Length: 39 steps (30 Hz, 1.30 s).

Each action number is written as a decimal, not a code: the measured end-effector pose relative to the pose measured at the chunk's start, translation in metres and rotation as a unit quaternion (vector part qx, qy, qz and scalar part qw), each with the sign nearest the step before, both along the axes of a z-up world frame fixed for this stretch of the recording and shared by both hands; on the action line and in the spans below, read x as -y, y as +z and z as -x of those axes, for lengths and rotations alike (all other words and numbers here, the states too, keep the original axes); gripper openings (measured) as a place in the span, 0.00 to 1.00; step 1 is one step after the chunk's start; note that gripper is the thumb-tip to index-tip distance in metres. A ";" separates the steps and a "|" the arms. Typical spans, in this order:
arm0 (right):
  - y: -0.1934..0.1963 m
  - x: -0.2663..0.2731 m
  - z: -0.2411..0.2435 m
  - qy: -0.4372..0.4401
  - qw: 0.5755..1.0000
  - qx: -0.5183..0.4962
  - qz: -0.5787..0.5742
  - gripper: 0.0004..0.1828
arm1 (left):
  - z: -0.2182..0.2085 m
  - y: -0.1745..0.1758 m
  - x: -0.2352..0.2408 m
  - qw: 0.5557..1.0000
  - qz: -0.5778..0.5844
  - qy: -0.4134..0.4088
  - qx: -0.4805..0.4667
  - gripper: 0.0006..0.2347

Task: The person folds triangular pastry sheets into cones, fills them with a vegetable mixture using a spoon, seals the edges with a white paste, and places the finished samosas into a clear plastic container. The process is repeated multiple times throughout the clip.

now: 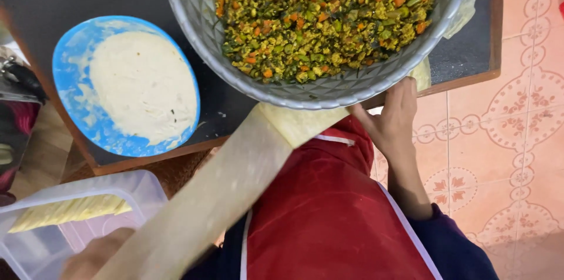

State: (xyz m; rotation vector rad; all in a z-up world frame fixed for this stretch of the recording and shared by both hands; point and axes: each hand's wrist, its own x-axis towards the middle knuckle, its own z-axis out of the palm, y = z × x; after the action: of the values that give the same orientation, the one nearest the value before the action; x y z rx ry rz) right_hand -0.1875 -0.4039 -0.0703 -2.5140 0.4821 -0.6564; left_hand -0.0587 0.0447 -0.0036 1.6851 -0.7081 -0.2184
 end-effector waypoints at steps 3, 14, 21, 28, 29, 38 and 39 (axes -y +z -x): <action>0.002 -0.003 0.000 0.006 1.000 0.005 0.029 0.30 | -0.016 0.036 -0.011 0.924 0.198 -0.205 -0.254 0.06; 0.076 -0.037 -0.032 0.287 0.856 0.246 -0.352 0.23 | -0.039 0.100 0.233 0.941 0.021 -0.333 -0.057 0.11; 0.082 -0.052 -0.091 0.143 0.874 0.211 -0.413 0.37 | -0.039 0.055 0.237 0.917 0.027 0.071 0.392 0.09; 0.096 -0.061 -0.100 0.158 0.865 0.210 -0.427 0.36 | -0.061 0.070 0.219 0.976 0.022 -0.075 0.205 0.16; 0.097 -0.059 -0.100 0.173 0.842 0.188 -0.475 0.36 | -0.061 0.068 0.209 0.992 0.046 -0.087 0.085 0.20; 0.103 -0.058 -0.099 0.191 0.830 0.150 -0.502 0.37 | -0.076 0.062 0.184 0.995 0.003 -0.075 -0.072 0.12; 0.102 -0.057 -0.099 0.197 0.829 0.153 -0.501 0.38 | -0.077 0.060 0.183 0.997 -0.011 -0.062 -0.043 0.09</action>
State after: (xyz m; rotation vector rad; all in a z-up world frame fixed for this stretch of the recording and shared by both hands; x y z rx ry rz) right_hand -0.0888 -0.3472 0.0319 -1.4007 0.1057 -0.4455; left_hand 0.0181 -0.1381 0.0564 1.6442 -0.7489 -0.3861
